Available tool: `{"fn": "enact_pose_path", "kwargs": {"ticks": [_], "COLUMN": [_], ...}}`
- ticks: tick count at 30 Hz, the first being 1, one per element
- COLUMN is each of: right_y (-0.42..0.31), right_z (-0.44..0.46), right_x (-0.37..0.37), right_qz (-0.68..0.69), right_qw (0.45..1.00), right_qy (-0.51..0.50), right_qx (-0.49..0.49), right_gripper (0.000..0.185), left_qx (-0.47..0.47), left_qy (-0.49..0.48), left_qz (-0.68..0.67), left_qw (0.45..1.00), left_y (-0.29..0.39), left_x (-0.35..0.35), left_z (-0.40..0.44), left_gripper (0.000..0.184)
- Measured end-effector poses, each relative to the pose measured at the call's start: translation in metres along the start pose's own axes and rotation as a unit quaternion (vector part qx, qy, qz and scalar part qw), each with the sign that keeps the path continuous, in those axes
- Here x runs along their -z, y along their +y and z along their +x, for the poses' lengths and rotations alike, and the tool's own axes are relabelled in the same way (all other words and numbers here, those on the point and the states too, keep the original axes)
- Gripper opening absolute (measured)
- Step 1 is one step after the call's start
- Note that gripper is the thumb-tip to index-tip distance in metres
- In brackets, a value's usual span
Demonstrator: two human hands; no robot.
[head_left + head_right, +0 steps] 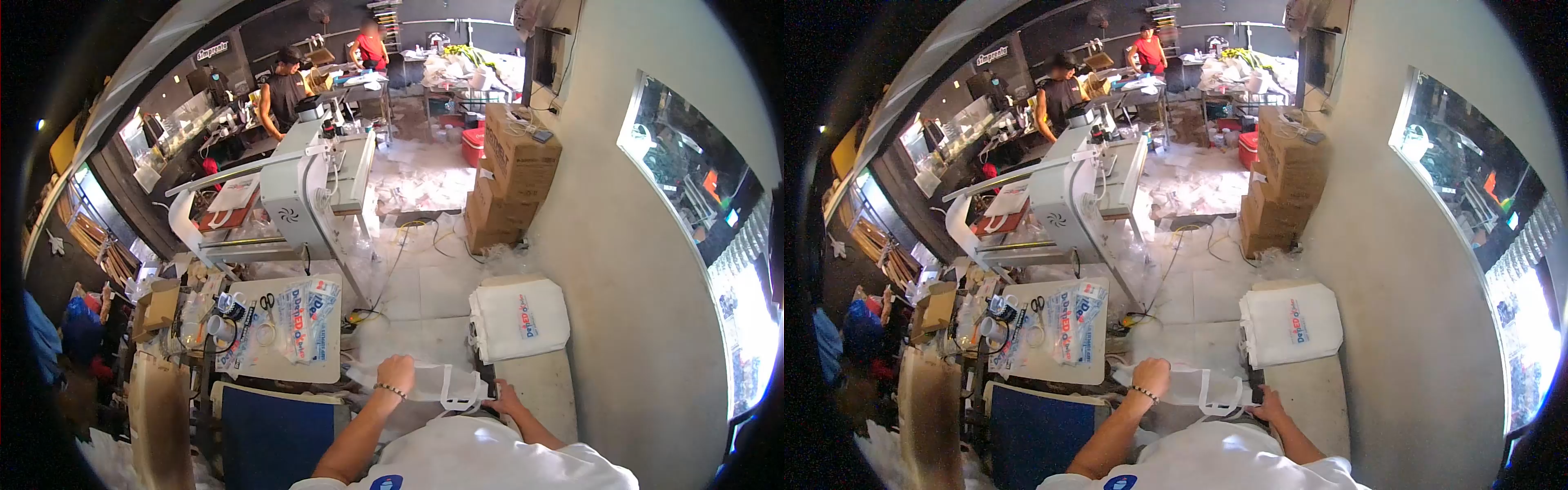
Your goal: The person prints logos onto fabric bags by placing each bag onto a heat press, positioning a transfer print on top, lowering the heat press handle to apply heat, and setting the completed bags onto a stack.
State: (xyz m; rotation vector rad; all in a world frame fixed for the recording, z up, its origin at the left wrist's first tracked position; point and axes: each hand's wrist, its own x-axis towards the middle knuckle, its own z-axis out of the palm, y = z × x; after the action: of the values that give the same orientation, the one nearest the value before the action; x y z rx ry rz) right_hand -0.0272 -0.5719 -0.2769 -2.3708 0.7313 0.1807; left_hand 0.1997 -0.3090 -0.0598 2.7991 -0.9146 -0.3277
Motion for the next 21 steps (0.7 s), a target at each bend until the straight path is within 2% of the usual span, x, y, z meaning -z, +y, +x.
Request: {"fn": "enact_pose_path", "kwargs": {"ticks": [1, 2, 3, 5, 6, 8, 10, 12, 13, 14, 15, 16, 18, 19, 21], "right_y": [0.012, 0.007, 0.001, -0.013, -0.021, -0.034, -0.041, -0.039, -0.026, -0.012, -0.006, -0.013, -0.025, -0.023, -0.018], "right_z": [0.013, 0.018, 0.024, 0.036, 0.039, 0.048, 0.059, 0.074, 0.093, 0.110, 0.117, 0.109, 0.090, 0.088, 0.082], "right_x": [-0.017, -0.019, -0.024, -0.032, -0.033, -0.033, -0.037, -0.049, -0.065, -0.080, -0.088, -0.078, -0.054, -0.055, -0.053], "right_qz": [0.072, 0.159, 0.160, 0.342, 0.343, 0.488, 0.464, 0.438, 0.298, 0.150, -0.002, -0.001, 0.166, 0.167, 0.334], "right_qw": [0.996, 0.979, 0.978, 0.903, 0.902, 0.803, 0.813, 0.822, 0.883, 0.918, 0.927, 0.926, 0.867, 0.867, 0.794], "right_qy": [-0.050, -0.129, -0.131, -0.243, -0.247, -0.302, -0.298, -0.293, -0.332, -0.359, -0.375, -0.377, -0.409, -0.410, -0.405], "right_qx": [0.033, -0.003, 0.001, -0.092, -0.089, -0.161, -0.189, -0.217, -0.149, -0.077, -0.003, -0.002, -0.230, -0.230, -0.306], "right_gripper": [0.094, 0.094, 0.094, 0.087, 0.087, 0.079, 0.078, 0.076, 0.075, 0.075, 0.075, 0.075, 0.073, 0.073, 0.074], "left_qx": [0.000, 0.003, 0.007, 0.014, 0.030, 0.049, 0.110, 0.109, 0.104, 0.107, 0.111, 0.115, 0.117, 0.118, 0.106], "left_qy": [-0.004, -0.002, 0.005, 0.015, -0.004, -0.024, -0.056, -0.054, -0.052, -0.051, -0.043, -0.036, -0.034, -0.030, -0.032], "left_qz": [-0.001, 0.001, -0.011, -0.021, -0.011, 0.002, -0.010, -0.007, -0.004, -0.003, -0.008, -0.011, -0.019, -0.027, -0.021], "left_qw": [1.000, 1.000, 1.000, 1.000, 0.999, 0.998, 0.992, 0.993, 0.993, 0.993, 0.993, 0.993, 0.992, 0.992, 0.994], "left_y": [-0.002, -0.006, -0.013, -0.027, -0.033, -0.039, -0.034, -0.040, -0.043, -0.042, -0.041, -0.040, -0.037, -0.036, -0.042], "left_x": [-0.002, -0.003, -0.005, -0.009, -0.008, -0.009, 0.003, -0.011, -0.016, -0.017, -0.018, -0.018, -0.012, -0.010, -0.016], "left_z": [-0.001, -0.003, -0.007, -0.012, -0.017, -0.024, -0.033, -0.036, -0.037, -0.038, -0.038, -0.039, -0.042, -0.043, -0.043], "left_gripper": [0.015, 0.015, 0.015, 0.015, 0.015, 0.015, 0.020, 0.022, 0.024, 0.024, 0.025, 0.025, 0.025, 0.024, 0.023]}}
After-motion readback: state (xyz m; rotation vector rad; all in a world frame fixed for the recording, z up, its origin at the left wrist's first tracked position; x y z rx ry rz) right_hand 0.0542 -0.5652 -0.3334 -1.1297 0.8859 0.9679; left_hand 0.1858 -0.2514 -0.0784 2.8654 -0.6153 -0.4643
